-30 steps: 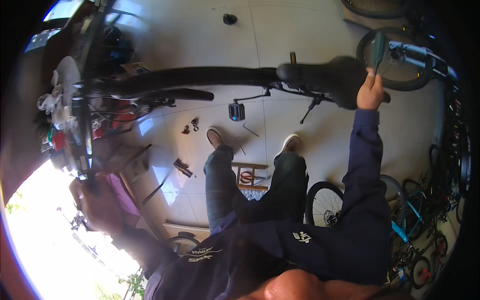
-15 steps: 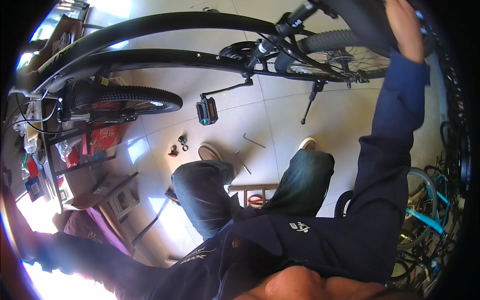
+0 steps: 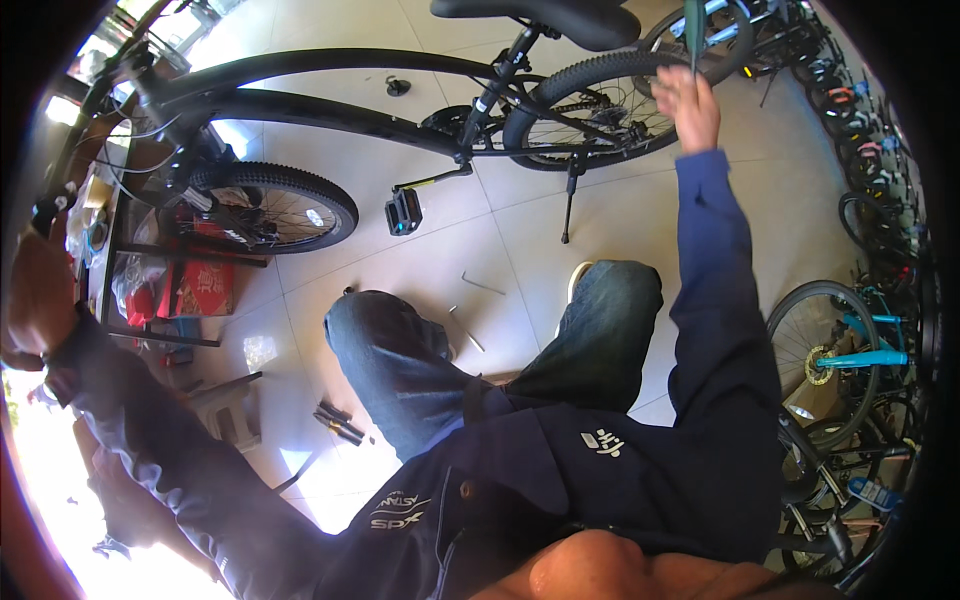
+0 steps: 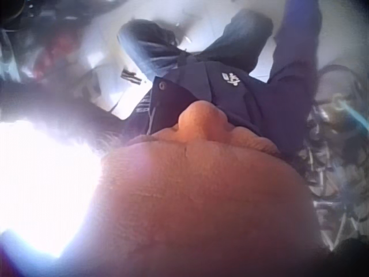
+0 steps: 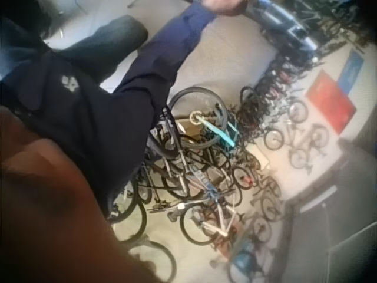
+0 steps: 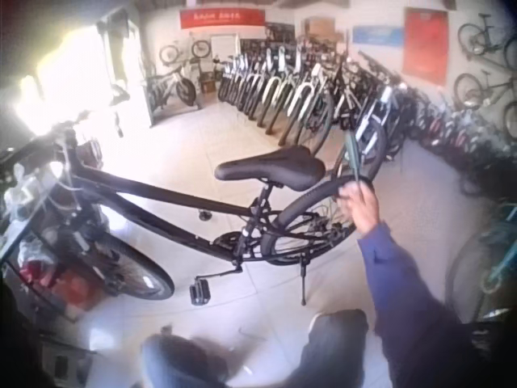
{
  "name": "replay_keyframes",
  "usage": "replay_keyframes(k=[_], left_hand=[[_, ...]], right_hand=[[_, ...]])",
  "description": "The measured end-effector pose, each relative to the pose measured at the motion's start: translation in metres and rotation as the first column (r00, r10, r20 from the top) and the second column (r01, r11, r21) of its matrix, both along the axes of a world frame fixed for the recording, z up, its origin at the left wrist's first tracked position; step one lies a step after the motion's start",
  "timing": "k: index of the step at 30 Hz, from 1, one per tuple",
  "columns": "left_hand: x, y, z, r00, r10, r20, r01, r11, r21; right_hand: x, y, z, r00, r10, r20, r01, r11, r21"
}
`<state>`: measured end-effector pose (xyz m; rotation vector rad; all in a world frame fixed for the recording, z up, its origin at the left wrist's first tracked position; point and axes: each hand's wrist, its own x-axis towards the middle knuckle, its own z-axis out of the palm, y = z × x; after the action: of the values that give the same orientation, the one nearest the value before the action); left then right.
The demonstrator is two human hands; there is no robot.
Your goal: The person adjusts the handlebar and brake lever using a screwdriver, then installs a red reflector on the seat post. The person tightens the seat post clamp and checks the handlebar alignment.
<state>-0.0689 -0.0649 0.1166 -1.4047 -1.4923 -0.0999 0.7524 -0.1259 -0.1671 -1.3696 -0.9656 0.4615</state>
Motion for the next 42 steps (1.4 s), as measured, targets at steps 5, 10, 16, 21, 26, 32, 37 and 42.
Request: replay_keyframes(k=[5, 10, 16, 21, 26, 32, 37, 42], left_hand=[[0.012, -0.021, -0.006, 0.998, 0.044, -0.035, -0.042, 0.997, 0.057], [0.016, -0.041, -0.015, 0.989, 0.124, -0.074, -0.127, 0.992, -0.029], [0.022, -0.020, 0.011, 0.980, 0.003, -0.197, -0.001, 1.000, 0.011], [0.033, -0.030, 0.000, 0.997, 0.073, -0.007, -0.073, 0.996, -0.042], [0.047, -0.050, -0.011, 0.989, 0.142, 0.038, -0.143, 0.989, 0.030], [0.075, -0.068, -0.005, 0.984, 0.148, 0.095, -0.146, 0.989, -0.032], [0.091, -0.081, 0.019, 0.980, 0.003, 0.201, 0.024, 0.991, -0.132], [0.099, -0.090, 0.035, 0.978, 0.134, 0.160, -0.105, 0.978, -0.180]], right_hand=[[0.010, -0.144, -0.114, 0.960, -0.249, -0.131, 0.214, 0.949, -0.232], [0.001, -0.262, -0.213, 0.910, -0.398, -0.118, 0.295, 0.819, -0.492], [-0.009, -0.308, -0.267, 0.853, -0.360, -0.377, 0.187, 0.887, -0.423], [0.026, -0.315, -0.349, 0.908, -0.130, 0.399, 0.331, 0.807, -0.490], [0.009, -0.335, -0.452, 0.878, 0.065, 0.475, 0.233, 0.808, -0.541], [-0.100, -0.340, -0.485, 0.916, 0.117, 0.384, 0.220, 0.653, -0.724], [-0.160, -0.318, -0.459, 0.895, -0.272, -0.353, -0.097, 0.654, -0.750], [-0.165, -0.302, -0.460, 0.925, -0.261, -0.277, -0.079, 0.581, -0.810]])
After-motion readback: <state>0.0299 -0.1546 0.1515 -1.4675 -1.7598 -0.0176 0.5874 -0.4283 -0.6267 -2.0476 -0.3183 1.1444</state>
